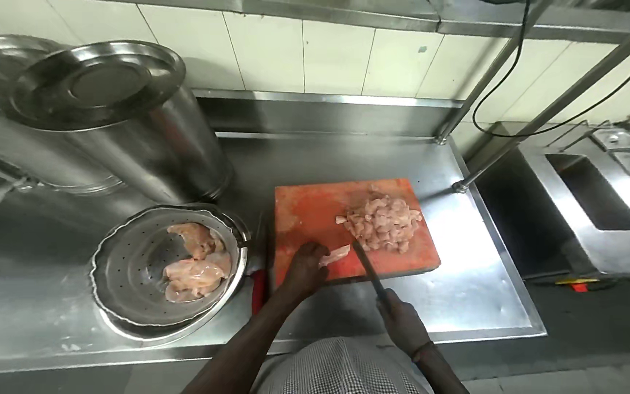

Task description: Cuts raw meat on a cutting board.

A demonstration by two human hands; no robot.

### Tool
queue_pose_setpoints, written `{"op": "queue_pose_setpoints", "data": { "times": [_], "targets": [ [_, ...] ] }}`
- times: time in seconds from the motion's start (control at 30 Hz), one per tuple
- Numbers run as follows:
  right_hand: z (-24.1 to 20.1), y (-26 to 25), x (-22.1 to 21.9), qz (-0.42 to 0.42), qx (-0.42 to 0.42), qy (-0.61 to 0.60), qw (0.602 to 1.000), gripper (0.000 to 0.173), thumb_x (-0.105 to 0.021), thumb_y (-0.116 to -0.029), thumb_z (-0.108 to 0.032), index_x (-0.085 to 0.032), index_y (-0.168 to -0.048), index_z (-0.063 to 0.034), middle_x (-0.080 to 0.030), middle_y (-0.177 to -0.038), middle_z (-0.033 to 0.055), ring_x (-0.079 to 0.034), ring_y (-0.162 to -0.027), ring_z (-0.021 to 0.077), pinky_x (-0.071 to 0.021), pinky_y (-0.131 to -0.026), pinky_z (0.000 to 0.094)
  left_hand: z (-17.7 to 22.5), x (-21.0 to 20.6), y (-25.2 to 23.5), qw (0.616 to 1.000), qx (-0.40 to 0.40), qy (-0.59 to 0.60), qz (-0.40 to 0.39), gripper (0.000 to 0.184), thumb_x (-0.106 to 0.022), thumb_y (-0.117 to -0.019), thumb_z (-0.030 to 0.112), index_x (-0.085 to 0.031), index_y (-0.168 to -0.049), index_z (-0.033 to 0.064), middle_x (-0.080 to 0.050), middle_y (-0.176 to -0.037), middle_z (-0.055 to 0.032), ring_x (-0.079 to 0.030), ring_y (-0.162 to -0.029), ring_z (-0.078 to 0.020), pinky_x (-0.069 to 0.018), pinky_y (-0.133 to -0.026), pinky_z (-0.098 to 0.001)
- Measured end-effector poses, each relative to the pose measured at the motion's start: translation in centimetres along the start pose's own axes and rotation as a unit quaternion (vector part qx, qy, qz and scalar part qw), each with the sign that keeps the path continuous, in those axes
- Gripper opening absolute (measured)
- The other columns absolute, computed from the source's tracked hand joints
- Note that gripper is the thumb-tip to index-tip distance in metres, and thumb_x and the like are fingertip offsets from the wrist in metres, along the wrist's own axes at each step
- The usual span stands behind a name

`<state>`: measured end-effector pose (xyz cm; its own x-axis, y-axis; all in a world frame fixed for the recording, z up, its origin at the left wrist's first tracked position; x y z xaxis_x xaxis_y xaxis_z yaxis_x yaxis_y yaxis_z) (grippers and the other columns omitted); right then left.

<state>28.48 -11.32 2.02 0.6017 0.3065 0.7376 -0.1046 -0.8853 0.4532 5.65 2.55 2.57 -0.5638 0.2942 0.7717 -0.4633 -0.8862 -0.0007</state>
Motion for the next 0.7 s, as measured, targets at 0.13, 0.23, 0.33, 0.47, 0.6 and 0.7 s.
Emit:
{"op": "queue_pose_setpoints", "data": {
  "times": [0.13,0.23,0.33,0.47,0.6,0.7],
  "targets": [
    [-3.6,-1.3,0.2,-0.054,-0.039,0.107,0.992,0.034,-0.041,-0.1105,-0.032,-0.053,-0.135,-0.0114,-0.071,-0.098,0.0162,-0.071,-0.095,0.0355,-0.056,-0.085,0.0533,0.7,-1.7,-1.7,0.998,-0.023,-0.047,-0.036,0.03,-0.069,-0.0948,0.019,-0.071,-0.122,0.0069,-0.066,-0.127,-0.0168,-0.061,-0.124,-0.0334,-0.0492,-0.107,-0.0492],
    [-4.8,-1.4,0.1,-0.071,-0.053,0.137,0.987,0.035,-0.04,-0.1105,-0.033,-0.05,-0.138,-0.013,-0.071,-0.102,0.0162,-0.071,-0.098,0.0353,-0.056,-0.086,0.0527,0.7,-2.3,-2.5,0.996,-0.028,-0.073,-0.048,0.031,-0.066,-0.0969,0.022,-0.071,-0.125,0.0098,-0.066,-0.13,-0.0156,-0.058,-0.128,-0.035,-0.0456,-0.11,-0.0523],
    [-5.8,-1.9,-0.2,-0.076,-0.071,0.157,0.982,0.037,-0.039,-0.1104,-0.032,-0.047,-0.142,-0.0139,-0.071,-0.105,0.0162,-0.071,-0.101,0.0353,-0.0562,-0.086,0.0529,0.9,-2.2,-3.1,0.994,-0.018,-0.084,-0.072,0.027,-0.063,-0.0988,0.023,-0.072,-0.121,0.011,-0.066,-0.13,-0.013,-0.057,-0.128,-0.0343,-0.0466,-0.107,-0.0543],
    [-7.5,-3.9,-1.1,-0.044,-0.063,0.18,0.981,0.034,-0.042,-0.1086,-0.025,-0.048,-0.139,-0.0096,-0.07,-0.112,0.0179,-0.071,-0.103,0.0365,-0.0572,-0.085,0.053,0.7,-2.3,-3.4,0.993,-0.023,-0.085,-0.075,0.023,-0.064,-0.0993,0.023,-0.073,-0.116,0.0113,-0.067,-0.13,-0.0103,-0.057,-0.129,-0.0336,-0.0473,-0.106,-0.0549],
    [-7.4,-4.3,-1.7,-0.047,-0.061,0.184,0.98,0.034,-0.041,-0.1094,-0.025,-0.046,-0.139,-0.0101,-0.07,-0.112,0.0175,-0.071,-0.104,0.0364,-0.0573,-0.086,0.0522,0.6,-2.3,-3.0,0.995,-0.026,-0.086,-0.045,0.023,-0.062,-0.1,0.024,-0.074,-0.115,0.0114,-0.068,-0.127,-0.0108,-0.059,-0.127,-0.0333,-0.049,-0.104,-0.0538],
    [-4.8,-2.5,-2.7,-0.057,-0.075,0.169,0.981,0.041,-0.037,-0.1107,-0.029,-0.043,-0.146,-0.0105,-0.07,-0.11,0.0184,-0.07,-0.104,0.0367,-0.0561,-0.088,0.0529,0.8,-2.4,-2.8,0.996,-0.003,-0.087,-0.017,0.023,-0.062,-0.1001,0.022,-0.075,-0.116,0.0109,-0.071,-0.119,-0.0137,-0.064,-0.118,-0.0335,-0.0511,-0.102,-0.0516]
  ]
}}
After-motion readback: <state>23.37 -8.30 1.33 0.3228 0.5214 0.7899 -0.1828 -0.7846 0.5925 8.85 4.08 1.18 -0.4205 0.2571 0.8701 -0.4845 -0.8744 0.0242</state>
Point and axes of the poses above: each hand's wrist, its own y-axis away from the middle knuckle, its own x-axis out of the back of the hand, z = x × y, the point moved 3 cm from there along -y, towards the middle knuckle
